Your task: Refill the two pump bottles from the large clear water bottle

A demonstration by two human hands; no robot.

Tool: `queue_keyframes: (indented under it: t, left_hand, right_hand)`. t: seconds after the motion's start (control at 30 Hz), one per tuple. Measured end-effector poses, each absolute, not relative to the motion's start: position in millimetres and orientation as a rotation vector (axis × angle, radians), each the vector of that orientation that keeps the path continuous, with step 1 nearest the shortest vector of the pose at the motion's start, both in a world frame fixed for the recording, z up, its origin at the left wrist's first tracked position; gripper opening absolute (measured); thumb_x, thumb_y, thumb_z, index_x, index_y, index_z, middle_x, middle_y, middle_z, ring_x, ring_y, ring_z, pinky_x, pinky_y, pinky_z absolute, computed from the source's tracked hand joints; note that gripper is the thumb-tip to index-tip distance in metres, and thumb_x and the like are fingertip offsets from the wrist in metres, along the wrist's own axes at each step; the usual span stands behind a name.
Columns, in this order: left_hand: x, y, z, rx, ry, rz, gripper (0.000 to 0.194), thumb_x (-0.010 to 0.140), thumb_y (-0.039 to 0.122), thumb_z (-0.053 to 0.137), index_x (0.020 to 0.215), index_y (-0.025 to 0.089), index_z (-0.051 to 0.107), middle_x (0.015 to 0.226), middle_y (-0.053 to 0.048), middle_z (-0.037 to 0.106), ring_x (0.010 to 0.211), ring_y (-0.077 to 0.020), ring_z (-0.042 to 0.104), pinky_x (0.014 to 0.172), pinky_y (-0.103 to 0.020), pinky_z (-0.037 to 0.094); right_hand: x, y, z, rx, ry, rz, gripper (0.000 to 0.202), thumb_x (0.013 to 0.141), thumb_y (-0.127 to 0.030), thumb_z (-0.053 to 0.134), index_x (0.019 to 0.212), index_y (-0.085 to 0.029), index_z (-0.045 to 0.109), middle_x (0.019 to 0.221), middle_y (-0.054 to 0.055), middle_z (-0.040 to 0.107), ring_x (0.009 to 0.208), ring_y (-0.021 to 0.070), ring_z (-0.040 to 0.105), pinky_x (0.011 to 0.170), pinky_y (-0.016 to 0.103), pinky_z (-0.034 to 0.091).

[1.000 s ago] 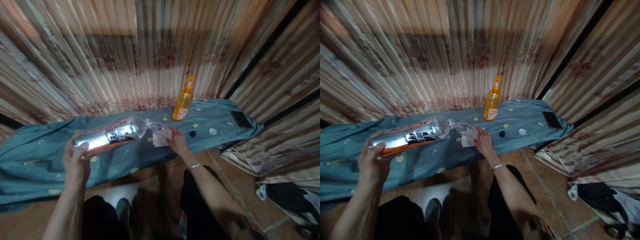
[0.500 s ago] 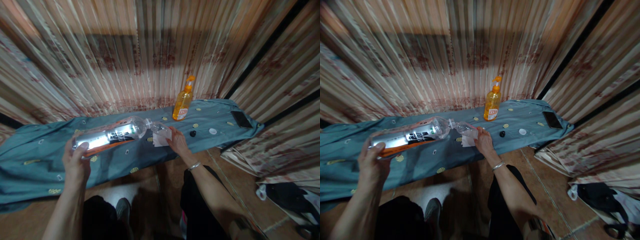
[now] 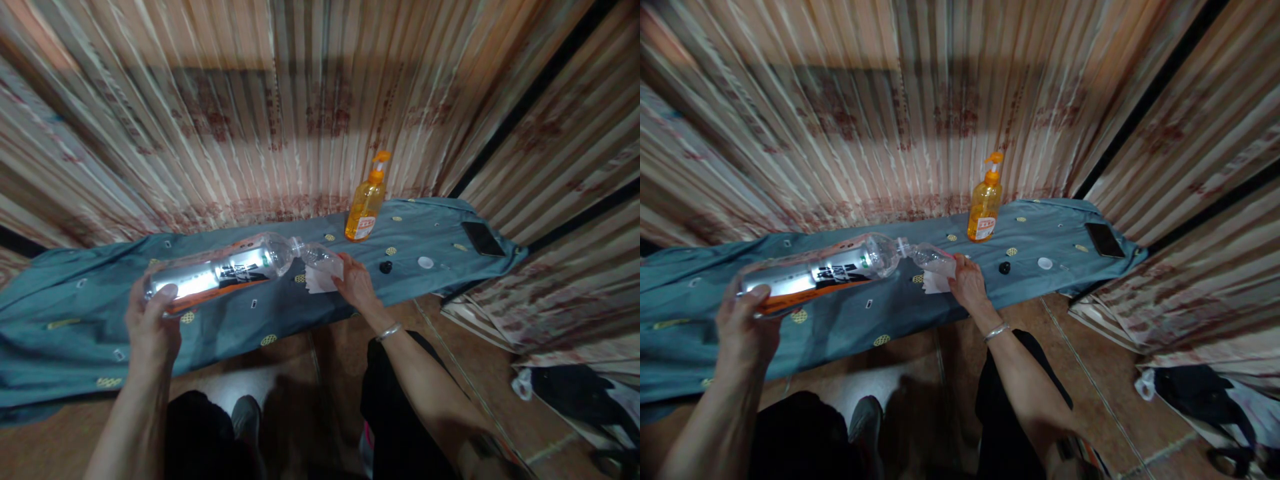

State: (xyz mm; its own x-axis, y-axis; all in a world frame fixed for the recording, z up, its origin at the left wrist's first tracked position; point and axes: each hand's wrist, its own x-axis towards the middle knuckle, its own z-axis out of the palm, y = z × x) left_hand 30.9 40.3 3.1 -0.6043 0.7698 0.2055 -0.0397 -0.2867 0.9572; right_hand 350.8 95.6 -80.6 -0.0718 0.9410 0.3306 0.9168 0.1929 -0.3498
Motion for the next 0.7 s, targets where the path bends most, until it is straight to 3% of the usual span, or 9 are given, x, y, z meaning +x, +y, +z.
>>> queue_keyframes:
  t: [0.3,0.5,0.7]
  left_hand:
    - [32.9,40.3,4.3,0.89,1.391,1.956,0.045,0.046,0.025,0.072,0.091,0.02,0.065,0.089,-0.001,0.062,0.075,-0.0153,0.056,0.06,-0.024,0.047]
    - [32.5,40.8,3.3,0.922,1.418,1.941,0.046,0.046,0.028,0.071,0.091,0.021,0.065,0.109,-0.004,0.063,0.084,-0.0191,0.059,0.061,-0.026,0.049]
    - [31.5,39.5,3.6,0.905,1.393,1.944,0.045,0.046,0.025,0.072,0.091,0.02,0.065,0.098,-0.004,0.064,0.077,-0.0159,0.055,0.058,-0.023,0.045]
  right_hand:
    - [350.8,95.3,-80.6,-1.734,-1.991,0.058,0.048,0.079,-0.014,0.063,0.124,-0.009,0.047,0.114,0.018,0.067,0.106,0.0277,0.063,0.095,0.039,0.045]
    - [351.2,96.4,-83.0,-1.72,-1.986,0.058,0.05,0.079,-0.013,0.062,0.126,-0.011,0.046,0.114,0.018,0.067,0.107,0.0277,0.062,0.096,0.041,0.045]
    - [350.8,95.8,-80.6,-1.728,-1.984,0.077,0.05,0.078,-0.013,0.063,0.125,-0.01,0.047,0.113,0.017,0.068,0.107,0.0278,0.063,0.096,0.039,0.045]
